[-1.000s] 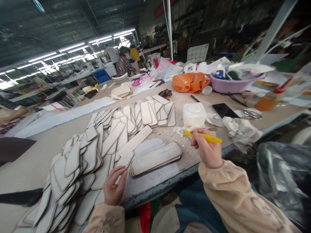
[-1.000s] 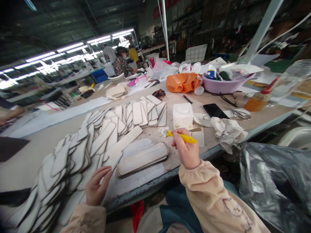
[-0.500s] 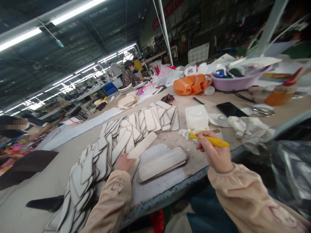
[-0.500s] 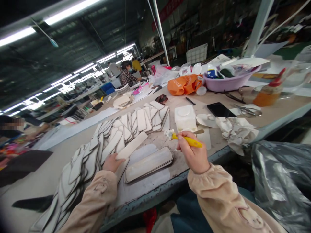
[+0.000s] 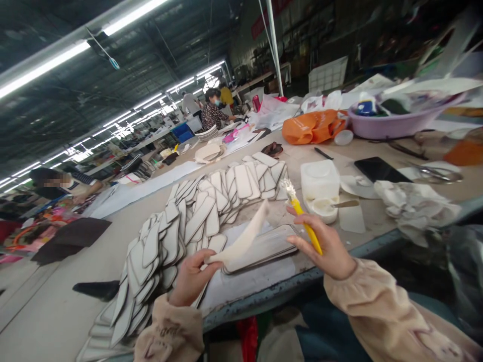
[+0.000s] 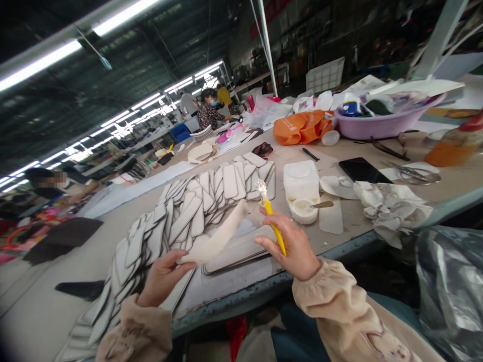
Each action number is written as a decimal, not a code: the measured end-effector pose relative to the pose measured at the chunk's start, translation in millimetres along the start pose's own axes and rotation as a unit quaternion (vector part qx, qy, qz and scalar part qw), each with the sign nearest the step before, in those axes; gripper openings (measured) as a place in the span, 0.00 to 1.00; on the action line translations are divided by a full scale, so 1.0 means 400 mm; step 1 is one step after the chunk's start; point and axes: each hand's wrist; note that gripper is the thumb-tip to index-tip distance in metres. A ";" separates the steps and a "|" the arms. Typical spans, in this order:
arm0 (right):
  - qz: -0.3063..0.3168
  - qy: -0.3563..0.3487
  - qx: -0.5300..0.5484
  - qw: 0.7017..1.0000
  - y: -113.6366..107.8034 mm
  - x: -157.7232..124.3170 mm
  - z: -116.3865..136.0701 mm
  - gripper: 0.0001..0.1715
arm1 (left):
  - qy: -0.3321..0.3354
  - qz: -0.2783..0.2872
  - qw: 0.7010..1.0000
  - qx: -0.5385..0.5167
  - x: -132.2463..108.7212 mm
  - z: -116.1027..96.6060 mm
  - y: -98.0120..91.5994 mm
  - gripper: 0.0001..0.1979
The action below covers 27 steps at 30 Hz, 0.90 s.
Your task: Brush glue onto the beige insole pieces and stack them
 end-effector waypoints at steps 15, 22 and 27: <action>0.022 0.100 -0.092 0.990 0.081 -0.039 -0.043 0.17 | -0.261 -0.073 0.929 -0.253 -0.086 0.056 0.118 0.18; 0.080 0.091 -0.201 0.972 0.135 -0.026 -0.074 0.15 | -0.216 -0.081 0.973 -0.028 -0.020 0.097 0.140 0.13; 0.105 0.104 -0.237 0.960 0.156 -0.024 -0.092 0.15 | -0.208 -0.045 0.976 0.042 -0.022 0.124 0.159 0.11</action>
Point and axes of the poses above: each hand's wrist, its own x-axis towards the middle knuckle, its own y-axis out of the palm, z = x × y, and after that the axes turned 8 degrees about -x, right-handed
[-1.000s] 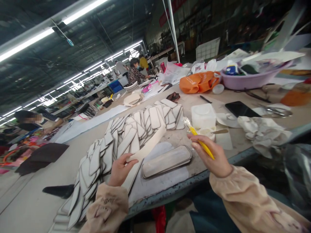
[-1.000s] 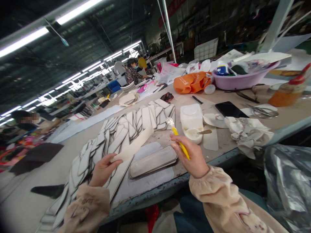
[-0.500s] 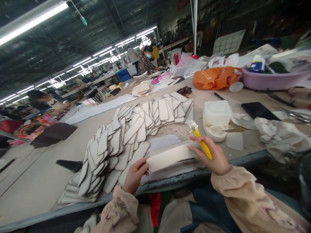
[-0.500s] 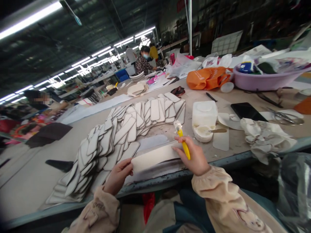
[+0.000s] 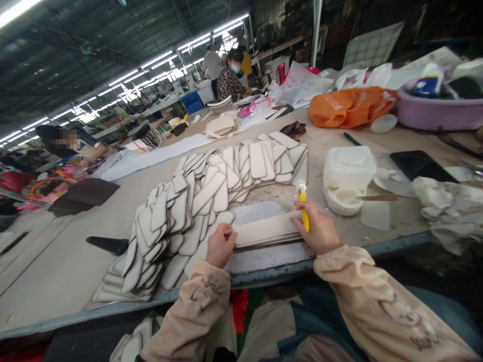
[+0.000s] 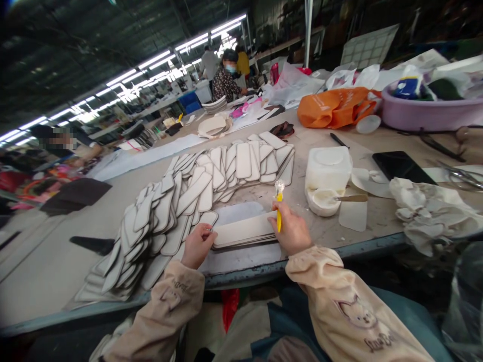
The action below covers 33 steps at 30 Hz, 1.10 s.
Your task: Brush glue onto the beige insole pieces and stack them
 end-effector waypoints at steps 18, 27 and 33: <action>0.019 0.001 -0.038 0.999 0.022 0.002 -0.004 0.15 | 0.099 -0.059 0.993 -0.038 -0.036 0.044 -0.004 0.11; -0.003 -0.006 -0.028 1.000 0.027 -0.002 -0.004 0.16 | 0.370 -0.046 0.927 0.047 -0.084 0.100 0.008 0.09; 0.013 -0.006 -0.039 0.999 0.034 -0.003 -0.009 0.16 | 0.387 -0.060 0.919 0.050 -0.080 0.112 0.016 0.09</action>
Point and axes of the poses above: each hand's wrist, its own x-axis towards the middle knuckle, its own y-axis out of the palm, z = x × y, and after that the axes turned 8 degrees about -x, right-handed
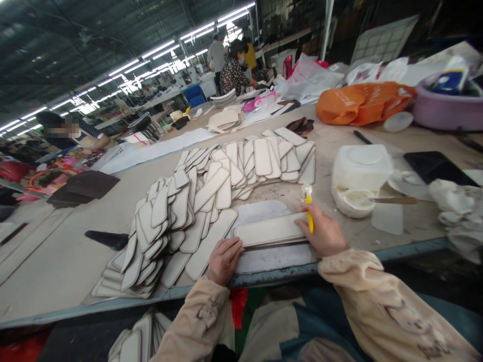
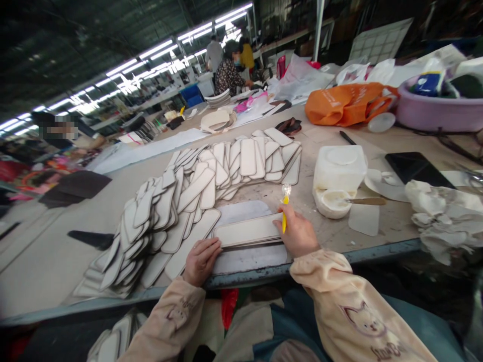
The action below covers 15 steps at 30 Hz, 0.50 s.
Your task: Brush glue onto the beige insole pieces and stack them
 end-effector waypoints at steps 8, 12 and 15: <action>-0.015 -0.009 -0.018 1.000 0.006 -0.002 -0.001 0.15 | -0.018 0.000 1.000 -0.014 -0.004 0.001 0.003 0.09; -0.016 -0.005 -0.025 1.000 0.008 -0.001 0.001 0.15 | -0.029 0.001 1.000 -0.010 -0.003 -0.001 0.004 0.09; -0.016 -0.005 -0.026 1.000 0.009 0.000 0.004 0.15 | -0.026 -0.004 1.000 -0.013 -0.003 -0.004 0.005 0.09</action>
Point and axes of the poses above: each hand's wrist, its own x-axis towards the middle knuckle, its own y-axis out of the palm, z = x × y, and after that the axes turned 8 degrees about -x, right-handed
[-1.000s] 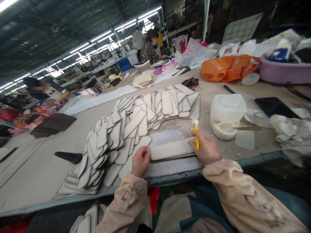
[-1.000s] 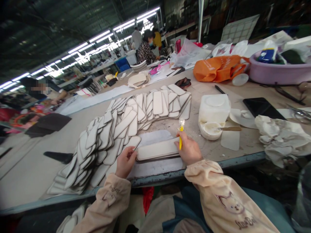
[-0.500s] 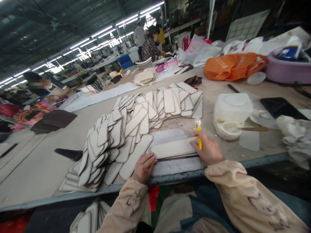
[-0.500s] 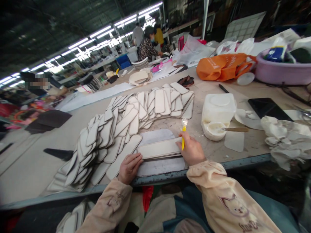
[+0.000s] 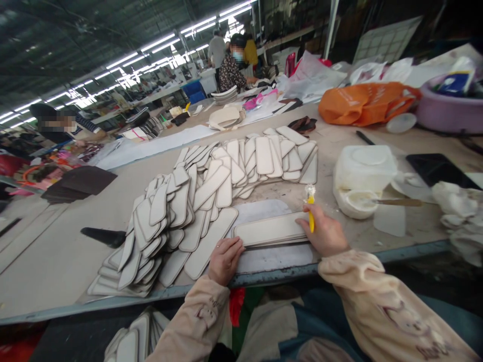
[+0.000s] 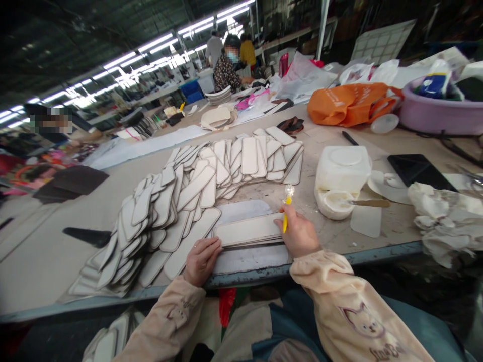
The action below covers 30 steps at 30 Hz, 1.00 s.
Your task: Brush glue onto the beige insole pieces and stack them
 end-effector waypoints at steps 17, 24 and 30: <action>0.007 -0.228 0.055 0.972 -0.012 -0.059 0.137 0.09 | 0.066 -0.003 0.998 0.022 0.002 0.021 0.004 0.12; 0.029 -0.189 0.026 0.981 0.007 -0.090 0.131 0.12 | 0.070 -0.004 0.997 0.009 0.003 0.024 0.005 0.14; -0.009 -0.098 0.032 0.995 -0.033 -0.059 0.036 0.08 | 0.061 -0.008 0.998 0.005 0.003 0.020 0.005 0.14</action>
Point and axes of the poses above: each hand's wrist, its own x-axis towards the middle knuckle, its own y-axis out of the palm, z = x × y, and after that the axes turned 8 degrees about -x, right-handed
